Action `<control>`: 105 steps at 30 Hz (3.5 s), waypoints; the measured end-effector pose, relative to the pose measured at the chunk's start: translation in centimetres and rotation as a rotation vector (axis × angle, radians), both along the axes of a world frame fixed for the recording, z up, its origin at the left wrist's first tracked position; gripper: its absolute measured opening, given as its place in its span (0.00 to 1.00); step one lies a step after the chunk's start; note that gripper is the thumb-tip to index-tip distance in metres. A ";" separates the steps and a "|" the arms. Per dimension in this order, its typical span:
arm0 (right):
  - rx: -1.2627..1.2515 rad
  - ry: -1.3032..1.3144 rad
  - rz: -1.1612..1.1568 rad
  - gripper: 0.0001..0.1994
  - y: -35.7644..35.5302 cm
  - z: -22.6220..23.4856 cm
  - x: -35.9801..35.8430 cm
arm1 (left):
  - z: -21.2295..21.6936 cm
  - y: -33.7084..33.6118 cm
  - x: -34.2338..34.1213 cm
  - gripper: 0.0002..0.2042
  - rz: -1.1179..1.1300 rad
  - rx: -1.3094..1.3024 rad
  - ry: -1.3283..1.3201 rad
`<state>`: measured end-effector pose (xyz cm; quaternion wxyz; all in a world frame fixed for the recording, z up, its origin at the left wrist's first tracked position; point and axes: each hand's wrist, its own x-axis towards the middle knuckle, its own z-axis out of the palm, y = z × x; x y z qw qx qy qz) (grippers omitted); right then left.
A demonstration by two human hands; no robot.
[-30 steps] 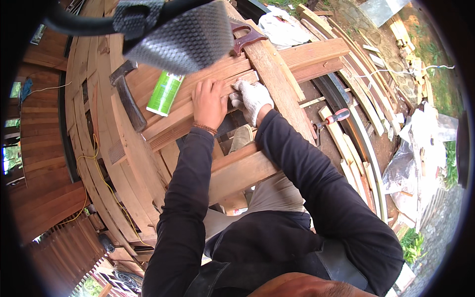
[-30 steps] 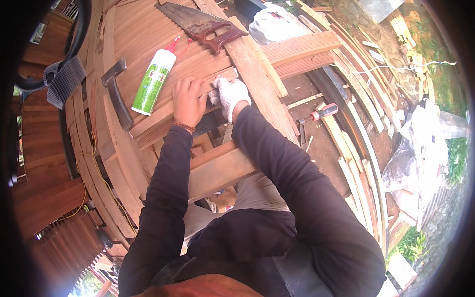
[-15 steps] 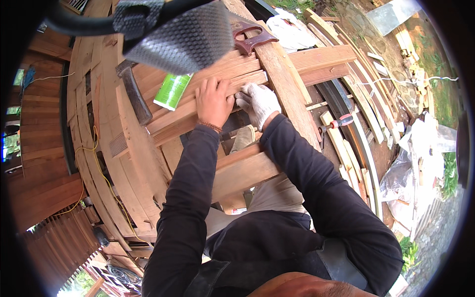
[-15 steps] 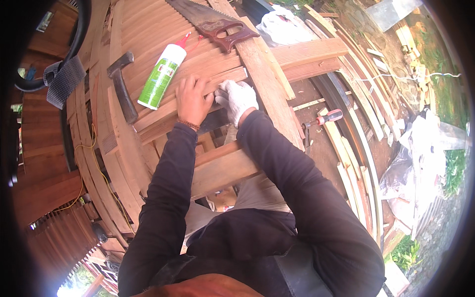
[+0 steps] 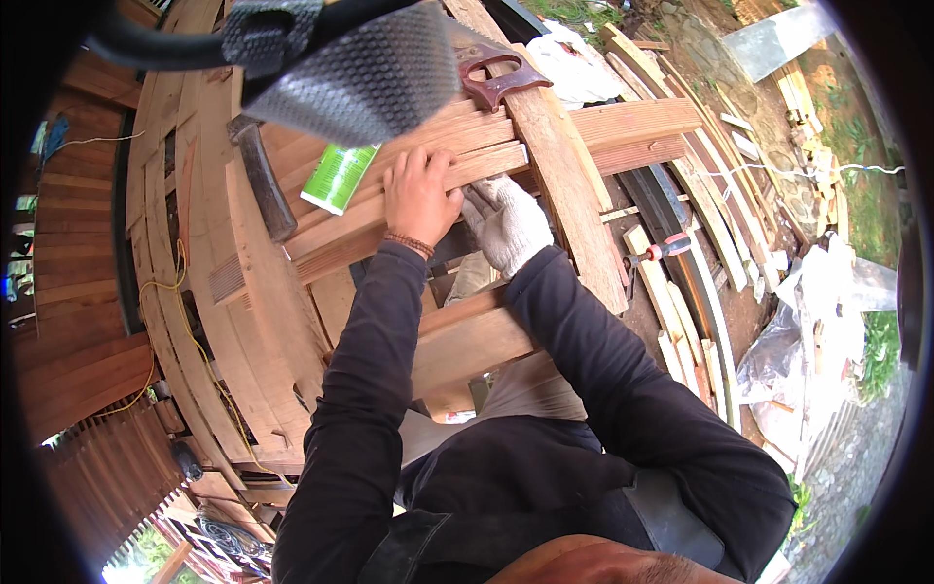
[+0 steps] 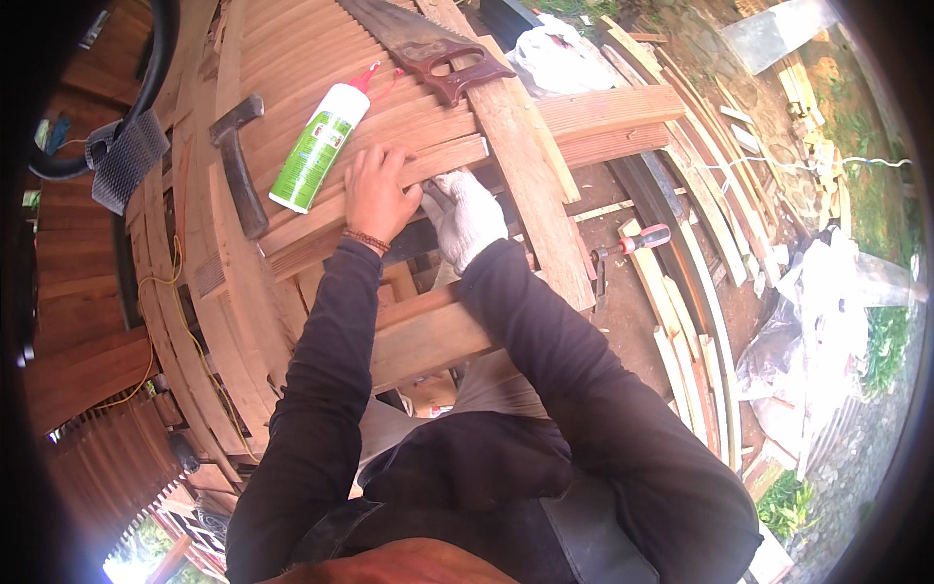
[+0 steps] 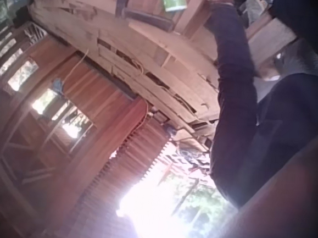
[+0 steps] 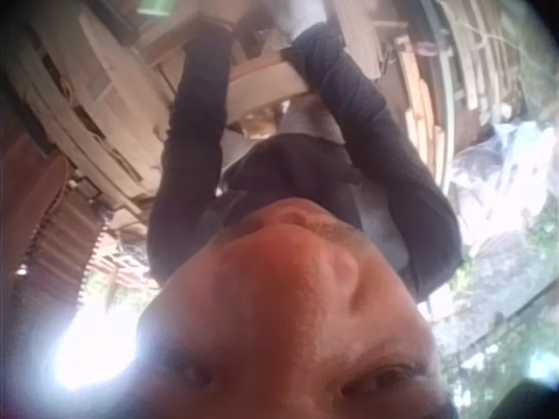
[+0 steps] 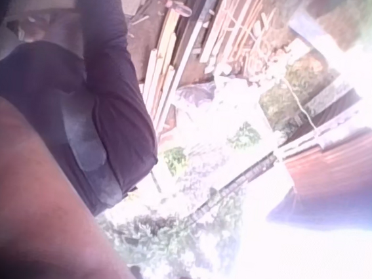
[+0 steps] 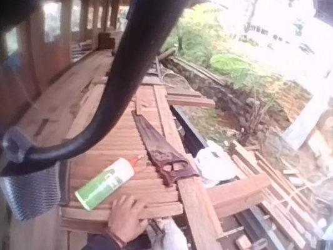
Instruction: The person assembles a wooden frame by applying glue to small wooden strips and nailing them into place. They repeatedly pick up strips, apply adhesive, position them on the frame, and secure them with a hammer and nails.
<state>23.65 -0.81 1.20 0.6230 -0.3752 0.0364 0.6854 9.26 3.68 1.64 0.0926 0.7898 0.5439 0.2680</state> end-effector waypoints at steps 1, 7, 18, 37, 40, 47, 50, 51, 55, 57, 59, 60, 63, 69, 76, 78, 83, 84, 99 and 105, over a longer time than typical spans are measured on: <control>0.007 0.019 -0.009 0.10 -0.2 0.4 -0.2 | 0.0 0.1 -0.1 0.20 0.000 0.004 0.001; 0.004 0.100 -0.016 0.11 0.1 -1.4 0.2 | 0.1 0.6 0.3 0.13 0.016 -0.013 -0.043; -0.092 0.153 -0.086 0.05 1.2 -0.9 0.3 | 0.6 2.8 1.3 0.06 0.117 -0.081 -0.014; -0.139 0.360 -0.167 0.10 1.4 0.7 -0.6 | 1.9 3.7 1.4 0.07 0.129 -0.261 0.032; -0.105 0.392 -0.227 0.11 1.1 1.3 -1.5 | 1.6 3.9 1.4 0.07 0.139 -0.220 0.032; -0.067 0.448 -0.228 0.12 1.2 0.6 -0.9 | 1.3 4.0 1.7 0.06 0.153 -0.228 -0.028; -0.070 0.432 -0.216 0.12 1.4 0.5 -0.7 | 1.2 3.9 1.8 0.06 0.162 -0.212 -0.034; -0.088 0.405 -0.217 0.12 1.6 0.3 -0.7 | 1.3 3.9 1.8 0.05 0.163 -0.208 -0.032; -0.039 0.326 -0.209 0.11 1.3 0.0 -0.7 | 1.3 3.7 1.4 0.05 0.101 -0.237 -0.069; -0.084 0.298 -0.220 0.10 1.5 0.2 -0.9 | 1.0 3.5 1.5 0.06 0.103 -0.196 -0.087; -0.106 0.283 -0.211 0.09 1.6 0.2 -0.9 | 0.6 3.5 1.5 0.06 0.104 -0.198 -0.116; -0.103 0.278 -0.199 0.09 1.8 -0.1 -0.7 | 0.6 3.5 1.7 0.06 0.101 -0.199 -0.133; -0.096 0.160 -0.151 0.07 2.1 -0.7 -0.5 | 0.8 3.6 1.8 0.07 0.124 -0.228 -0.123; -0.134 -0.100 -0.081 0.04 2.4 -0.8 -0.6 | 0.4 0.0 0.0 0.15 -0.007 0.023 -0.083; -0.151 -0.278 0.059 0.05 1.3 1.4 -1.0 | -0.1 -0.2 -0.7 0.21 -0.022 -0.080 -0.002; -0.059 -0.810 0.339 0.07 -0.8 2.8 -1.4 | -0.3 0.0 -1.3 0.20 -0.047 -0.093 -0.026; 0.688 -2.354 0.467 0.23 -0.8 4.0 0.4 | -0.2 -0.5 -1.7 0.20 0.011 -0.067 0.049; 0.820 -2.431 0.363 0.23 0.3 4.4 0.2 | -0.5 -0.3 -1.2 0.20 0.014 -0.049 0.067; 0.872 -2.296 0.553 0.16 3.5 2.4 1.0 | 0.7 0.6 -1.5 0.17 -0.154 -0.127 -0.011; 0.909 -2.259 0.480 0.16 3.5 2.1 1.1 | 0.4 0.5 -1.6 0.18 -0.134 -0.101 -0.038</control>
